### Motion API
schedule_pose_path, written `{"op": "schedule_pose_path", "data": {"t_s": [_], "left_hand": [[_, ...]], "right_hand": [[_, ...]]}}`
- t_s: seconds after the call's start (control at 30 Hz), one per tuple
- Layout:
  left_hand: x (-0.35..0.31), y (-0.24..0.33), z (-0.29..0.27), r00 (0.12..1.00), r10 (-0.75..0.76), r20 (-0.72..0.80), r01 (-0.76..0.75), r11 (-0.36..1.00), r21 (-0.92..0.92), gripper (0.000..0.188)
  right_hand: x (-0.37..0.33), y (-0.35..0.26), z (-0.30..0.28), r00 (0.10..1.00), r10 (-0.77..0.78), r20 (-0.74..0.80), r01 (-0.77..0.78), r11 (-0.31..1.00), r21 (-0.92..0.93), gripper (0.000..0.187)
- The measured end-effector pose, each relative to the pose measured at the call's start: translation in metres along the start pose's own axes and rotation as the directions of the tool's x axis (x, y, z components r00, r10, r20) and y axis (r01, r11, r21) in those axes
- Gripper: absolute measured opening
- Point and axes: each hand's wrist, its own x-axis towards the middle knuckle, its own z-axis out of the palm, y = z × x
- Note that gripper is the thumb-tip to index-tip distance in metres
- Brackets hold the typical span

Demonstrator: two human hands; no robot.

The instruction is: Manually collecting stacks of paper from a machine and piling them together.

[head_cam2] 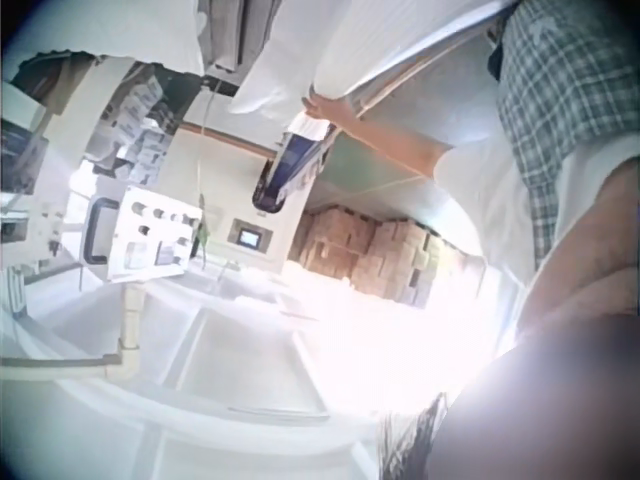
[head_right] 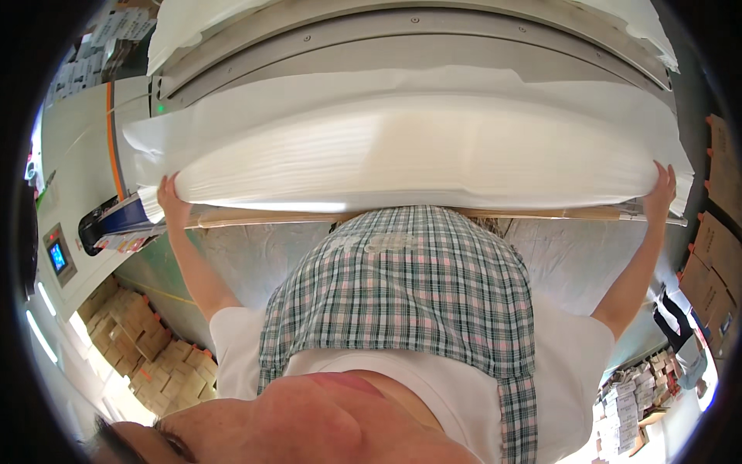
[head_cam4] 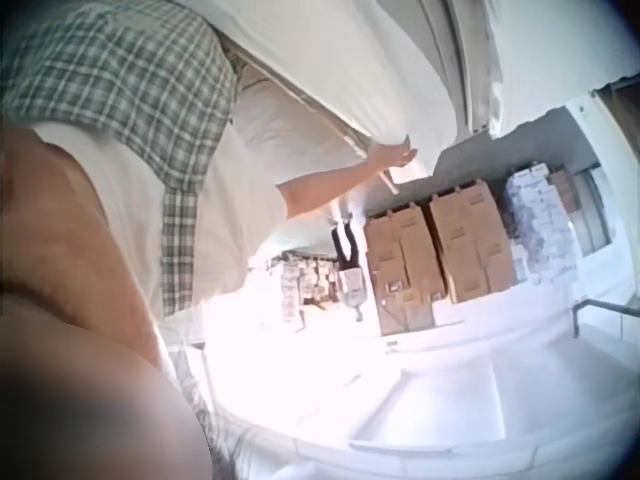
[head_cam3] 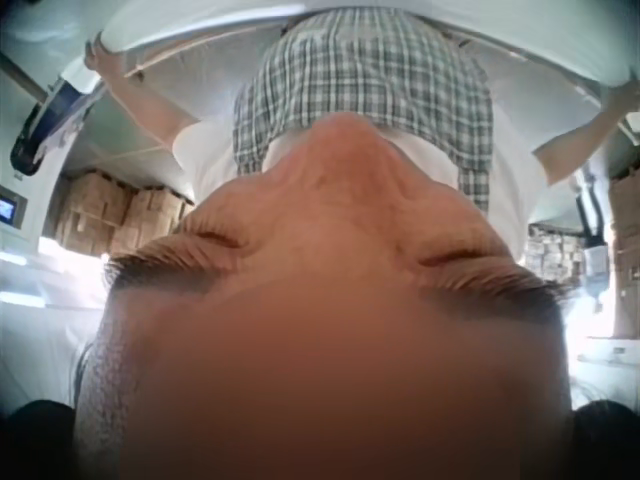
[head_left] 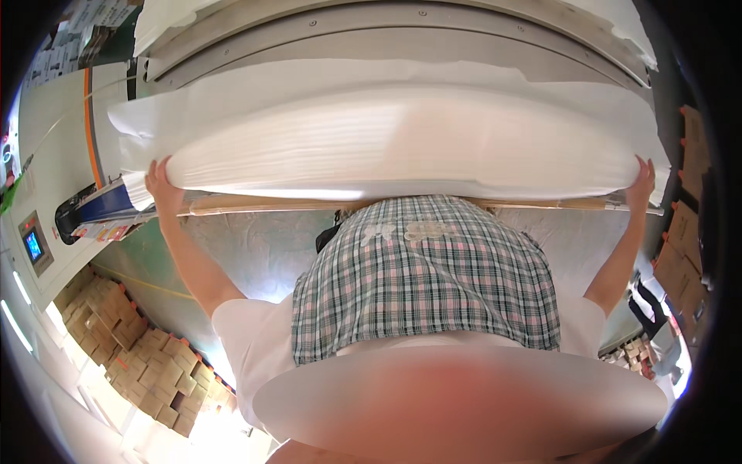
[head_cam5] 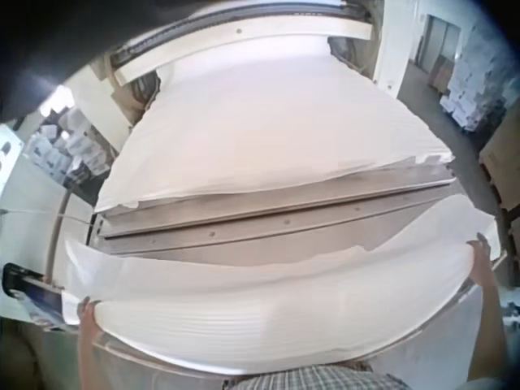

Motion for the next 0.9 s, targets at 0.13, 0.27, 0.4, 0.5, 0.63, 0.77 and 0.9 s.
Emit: {"op": "schedule_pose_path", "data": {"t_s": [0.13,0.27,0.4,0.5,0.63,0.77,0.9], "left_hand": [[-0.026,0.001,0.01,0.973,-0.139,0.186,0.134,0.99,0.041,0.055],[-0.01,0.004,-0.004,0.902,-0.2,0.383,0.17,0.979,0.112,0.058],[0.049,0.006,-0.019,0.649,-0.208,0.732,0.18,0.977,0.117,0.073],[0.1,-0.019,-0.002,0.421,-0.322,0.848,0.178,0.946,0.271,0.086],[0.183,0.001,0.043,0.403,-0.193,0.894,0.118,0.98,0.159,0.082],[0.222,0.031,0.063,0.458,-0.137,0.878,0.131,0.988,0.086,0.071],[0.176,0.062,0.004,0.372,-0.146,0.917,-0.058,0.982,0.18,0.058]], "right_hand": [[-0.03,-0.012,0.012,0.993,0.031,0.116,-0.031,1.0,-0.004,0.049],[-0.017,-0.016,0.009,0.979,-0.021,0.203,0.03,0.999,-0.042,0.052],[0.022,0.026,0.025,0.872,-0.063,0.486,0.109,0.992,-0.066,0.068],[0.096,0.01,0.021,0.576,-0.058,0.815,0.065,0.998,0.025,0.074],[0.178,-0.049,0.03,0.302,0.249,0.92,0.062,0.958,-0.279,0.075],[0.166,0.041,0.079,0.12,0.14,0.983,0.318,0.932,-0.172,0.086],[0.146,0.006,0.086,0.268,0.123,0.955,0.235,0.953,-0.189,0.083]]}}
